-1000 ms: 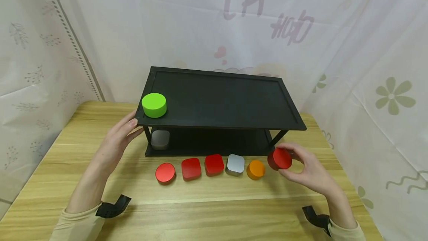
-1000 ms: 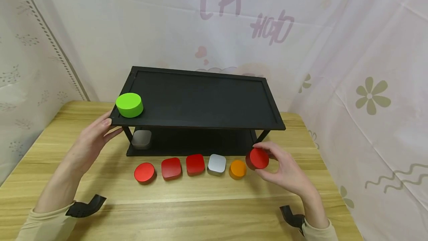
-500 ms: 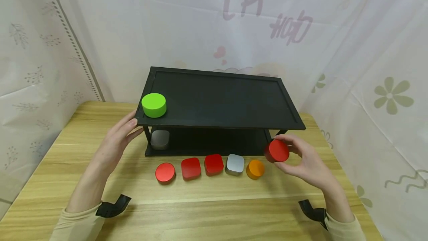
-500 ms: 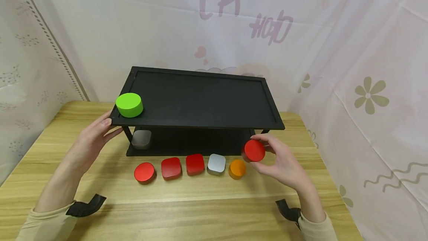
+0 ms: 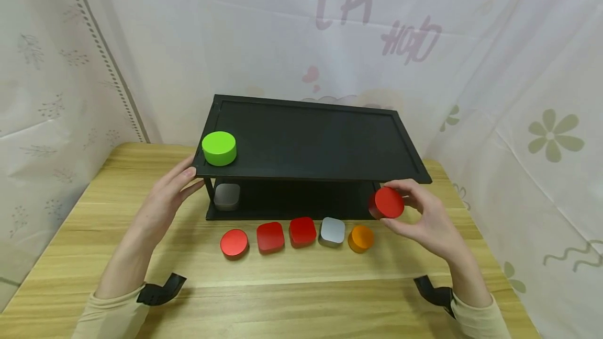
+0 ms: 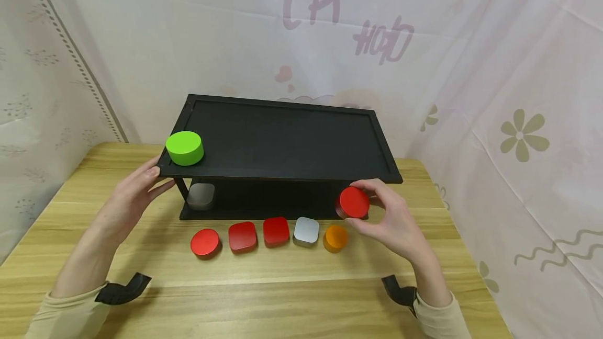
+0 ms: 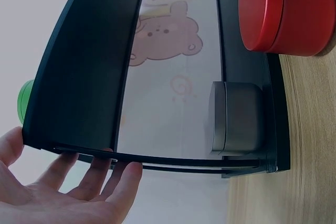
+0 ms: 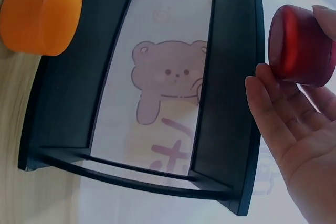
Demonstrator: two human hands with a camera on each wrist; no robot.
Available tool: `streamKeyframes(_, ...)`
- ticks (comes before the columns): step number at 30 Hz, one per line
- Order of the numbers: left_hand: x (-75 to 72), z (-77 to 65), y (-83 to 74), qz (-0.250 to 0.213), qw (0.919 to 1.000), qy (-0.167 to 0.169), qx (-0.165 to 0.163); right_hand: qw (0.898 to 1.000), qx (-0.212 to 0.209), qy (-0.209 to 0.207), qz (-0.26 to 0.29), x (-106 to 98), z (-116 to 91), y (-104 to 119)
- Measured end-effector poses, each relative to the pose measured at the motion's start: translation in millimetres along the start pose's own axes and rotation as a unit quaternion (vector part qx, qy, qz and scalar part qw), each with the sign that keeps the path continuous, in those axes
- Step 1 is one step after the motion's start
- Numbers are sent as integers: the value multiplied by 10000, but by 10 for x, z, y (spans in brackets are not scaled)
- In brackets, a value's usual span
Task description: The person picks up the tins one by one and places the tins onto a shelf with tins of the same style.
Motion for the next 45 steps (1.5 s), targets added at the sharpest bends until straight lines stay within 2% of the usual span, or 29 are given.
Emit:
streamKeyframes(8,3,-6,27,105,9998,-15,-146,10000,15,-7,-37,1,103,61)
streamKeyframes(18,8,1,20,139,9998,38,-111,9999,-100,-38,-37,17,318,196)
streamKeyframes(23,2,-3,25,171,9997,22,-154,9999,-26,36,121,80,453,261)
streamKeyframes(27,-3,-6,26,170,9997,10,-171,9995,-120,110,264,152,567,330)
streamKeyframes(45,-2,4,6,106,9999,-20,-134,9993,-269,149,226,277,915,534)
Point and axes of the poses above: each hand's wrist, its own z-axis towards the middle knuckle, its own x-axis out of the palm, y = z × x, the point moved 6 cm from there along z, towards the middle knuckle, and after that the axes turned 6 degrees about y, right-handed, at the moved point
